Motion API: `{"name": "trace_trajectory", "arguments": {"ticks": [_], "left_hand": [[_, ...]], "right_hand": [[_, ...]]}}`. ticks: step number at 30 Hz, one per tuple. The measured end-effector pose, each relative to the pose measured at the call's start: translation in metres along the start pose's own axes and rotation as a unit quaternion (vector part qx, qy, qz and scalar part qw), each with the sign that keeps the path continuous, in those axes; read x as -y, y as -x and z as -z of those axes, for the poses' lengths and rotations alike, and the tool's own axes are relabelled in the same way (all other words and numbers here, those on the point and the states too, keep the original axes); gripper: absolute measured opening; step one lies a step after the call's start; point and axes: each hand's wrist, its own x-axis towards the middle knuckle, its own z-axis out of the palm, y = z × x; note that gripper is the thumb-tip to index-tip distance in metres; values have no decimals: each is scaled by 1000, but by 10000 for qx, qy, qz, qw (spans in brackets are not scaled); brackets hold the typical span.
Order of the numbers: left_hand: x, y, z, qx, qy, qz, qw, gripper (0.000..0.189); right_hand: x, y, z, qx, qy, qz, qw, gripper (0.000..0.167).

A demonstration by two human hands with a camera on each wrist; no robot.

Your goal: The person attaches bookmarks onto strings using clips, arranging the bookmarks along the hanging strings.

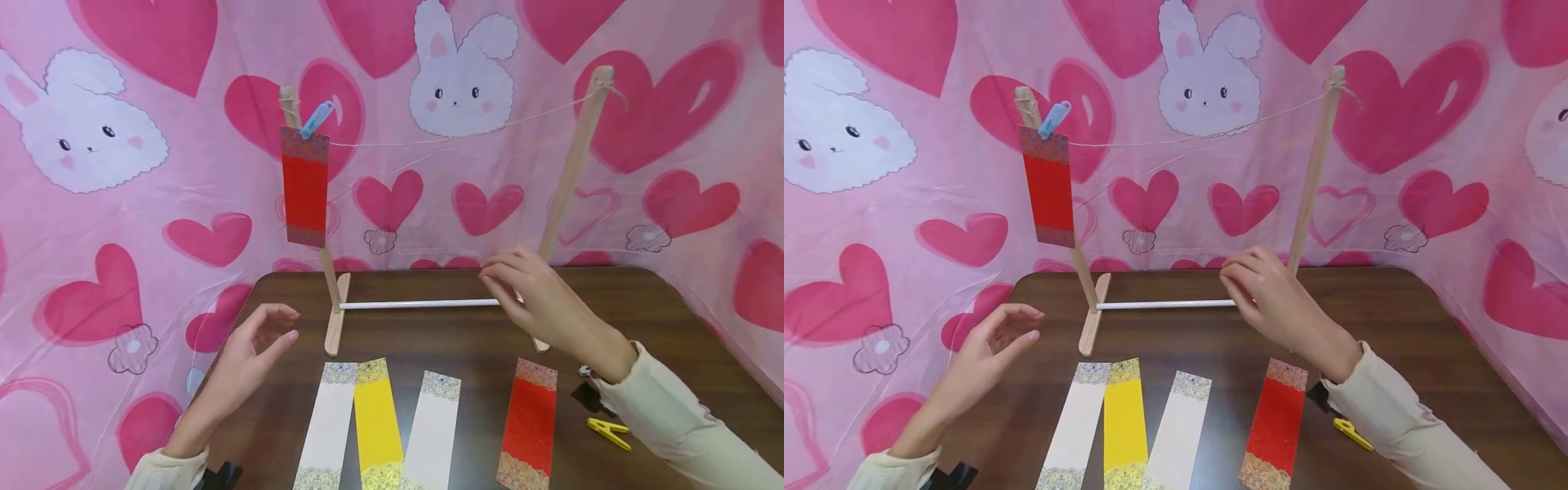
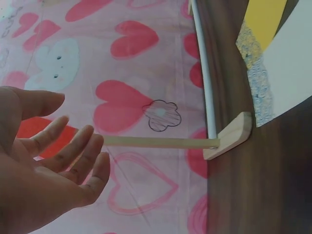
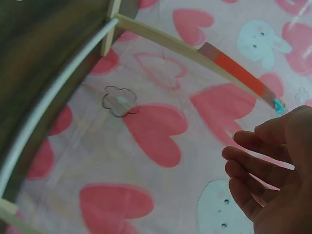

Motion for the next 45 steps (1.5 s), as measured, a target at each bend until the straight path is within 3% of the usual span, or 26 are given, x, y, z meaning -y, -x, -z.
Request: {"name": "trace_trajectory", "arguments": {"ticks": [5, 7, 12, 15, 22, 30, 36, 41, 45], "left_hand": [[5, 13, -3, 164, -159, 143, 9996, 32], [7, 17, -3, 177, -169, 193, 9995, 32], [12, 27, -5, 176, -127, 300, 9993, 32], [15, 34, -9, 216, -154, 343, 9991, 32], [28, 50, -22, 284, -467, 408, 9977, 35], [40, 65, -42, 816, -83, 685, 9943, 35], [47, 64, -57, 1084, -137, 757, 9911, 37], [50, 48, -65, 1623, -463, 637, 9836, 37], [49, 28, -71, 2108, -1045, 468, 9708, 39]], "right_hand": [[0, 32, 2, -76, 42, -340, 9994, 56], [-1, 43, 4, -136, 28, -478, 9988, 52], [-2, 69, 10, -124, 37, -896, 9959, 11], [-1, 84, 12, -60, 66, -1166, 9931, 22], [4, 128, 9, -279, -176, -2023, 9788, 29], [7, 181, 7, -350, -303, -3249, 9446, 24], [4, 219, 0, 211, -136, -3912, 9200, 18], [-5, 240, -5, 428, -1225, -4231, 8968, 23], [-10, 253, -8, 393, -2362, -4284, 8713, 27]]}}
